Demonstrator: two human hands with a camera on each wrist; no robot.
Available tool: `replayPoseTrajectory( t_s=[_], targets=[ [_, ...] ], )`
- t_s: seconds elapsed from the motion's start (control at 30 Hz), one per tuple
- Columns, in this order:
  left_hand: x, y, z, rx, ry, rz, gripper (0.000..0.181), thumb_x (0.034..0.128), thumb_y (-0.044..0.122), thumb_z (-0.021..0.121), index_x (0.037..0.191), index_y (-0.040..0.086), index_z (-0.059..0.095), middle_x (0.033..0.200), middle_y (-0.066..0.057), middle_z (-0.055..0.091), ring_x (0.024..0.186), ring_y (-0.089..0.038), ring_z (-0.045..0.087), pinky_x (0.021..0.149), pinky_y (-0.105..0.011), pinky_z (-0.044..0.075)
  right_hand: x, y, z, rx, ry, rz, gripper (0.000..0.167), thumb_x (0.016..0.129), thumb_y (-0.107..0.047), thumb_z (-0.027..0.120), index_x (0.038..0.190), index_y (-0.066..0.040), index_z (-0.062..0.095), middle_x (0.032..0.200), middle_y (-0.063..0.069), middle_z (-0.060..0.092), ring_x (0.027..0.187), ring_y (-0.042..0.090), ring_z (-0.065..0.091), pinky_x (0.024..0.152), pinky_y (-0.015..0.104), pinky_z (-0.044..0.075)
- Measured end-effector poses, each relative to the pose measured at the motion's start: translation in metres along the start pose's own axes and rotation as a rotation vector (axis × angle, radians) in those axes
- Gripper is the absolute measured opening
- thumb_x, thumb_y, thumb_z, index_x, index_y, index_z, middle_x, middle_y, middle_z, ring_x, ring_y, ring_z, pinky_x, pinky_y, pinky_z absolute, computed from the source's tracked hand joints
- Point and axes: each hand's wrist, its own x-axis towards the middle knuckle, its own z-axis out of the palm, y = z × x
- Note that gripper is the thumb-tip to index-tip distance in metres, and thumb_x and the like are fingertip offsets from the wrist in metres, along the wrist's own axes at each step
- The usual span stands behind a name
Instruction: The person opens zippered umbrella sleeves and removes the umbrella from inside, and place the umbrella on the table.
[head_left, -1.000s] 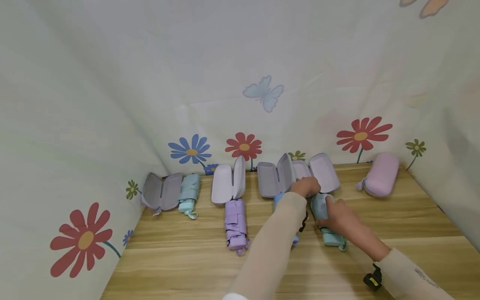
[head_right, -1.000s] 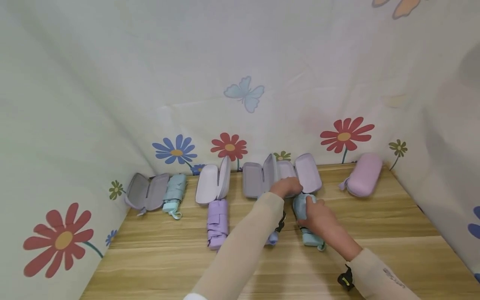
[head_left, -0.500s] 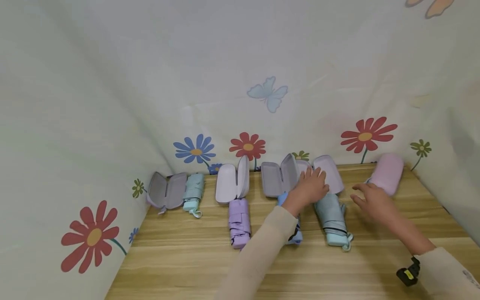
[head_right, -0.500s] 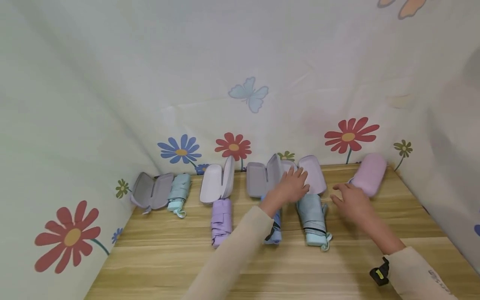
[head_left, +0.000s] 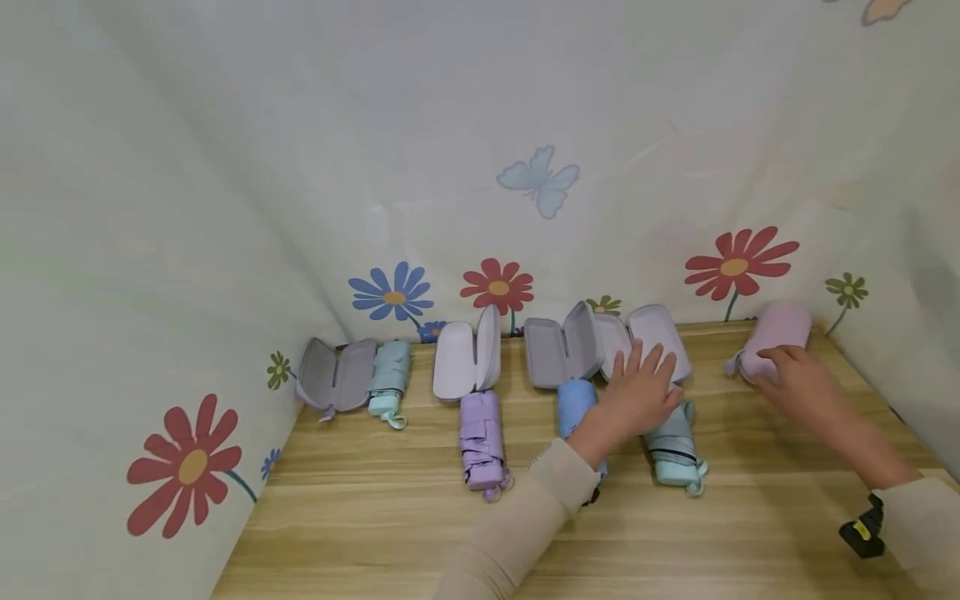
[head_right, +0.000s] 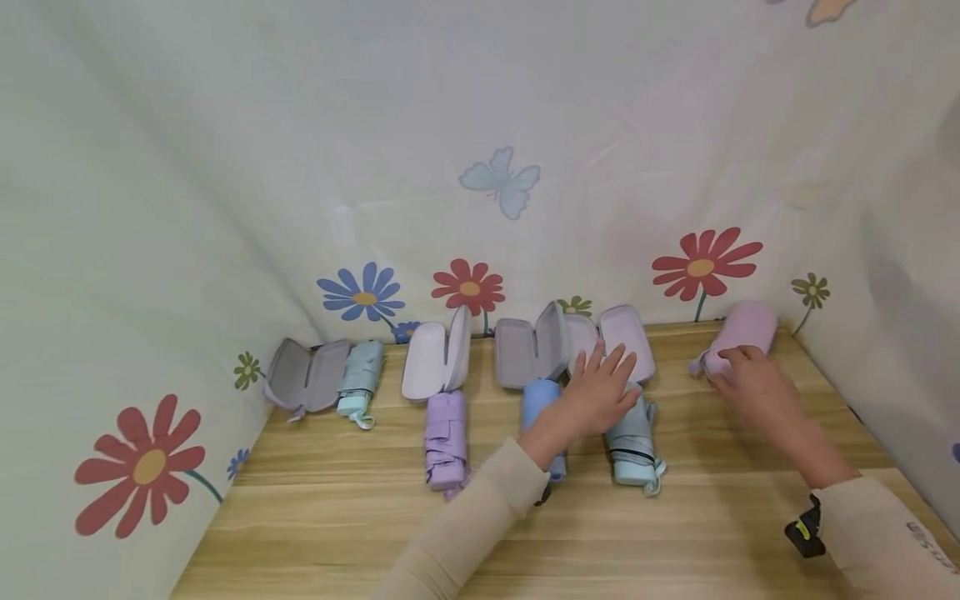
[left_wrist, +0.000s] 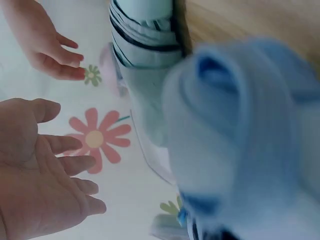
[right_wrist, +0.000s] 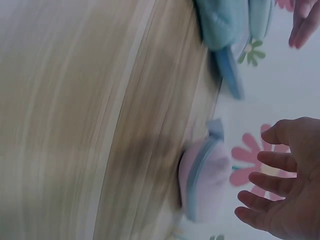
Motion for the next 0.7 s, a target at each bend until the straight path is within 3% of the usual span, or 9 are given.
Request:
replayPoseTrajectory(
  t_s=[0.17, 0.43, 0.7],
  targets=[
    [0.000, 0.010, 0.002, -0.039, -0.004, 0.005, 0.056, 0.1095, 0.048, 0.034, 0.162, 0.031, 0.026, 0.168, 0.010, 0.019, 0.157, -0.021, 0.006, 0.124, -0.042, 0.013, -0.001, 0.018, -0.010, -0.033, -0.058, 0.020, 0.037, 0.088, -0.005, 0.070, 0.111, 0.023, 0.058, 0.107, 0.045, 0.058, 0.091, 0.060, 0.059, 0.078, 0.064, 0.048],
    [0.003, 0.028, 0.008, -0.099, -0.008, 0.061, 0.055, 0.1094, 0.048, 0.032, 0.162, 0.031, 0.027, 0.166, 0.010, 0.024, 0.157, -0.021, 0.007, 0.124, -0.041, 0.012, -0.004, 0.041, -0.019, -0.115, -0.101, 0.041, 0.042, 0.087, -0.006, 0.069, 0.112, 0.026, 0.056, 0.105, 0.047, 0.056, 0.096, 0.061, 0.055, 0.081, 0.068, 0.046],
    [0.012, 0.061, 0.027, -0.075, -0.022, 0.093, 0.054, 0.1079, 0.049, 0.035, 0.159, 0.034, 0.031, 0.164, 0.013, 0.025, 0.155, -0.017, 0.012, 0.123, -0.039, 0.017, -0.023, 0.053, -0.024, -0.132, -0.177, 0.128, 0.043, 0.089, -0.005, 0.064, 0.115, 0.026, 0.053, 0.112, 0.051, 0.050, 0.103, 0.064, 0.049, 0.087, 0.070, 0.042]
  ],
)
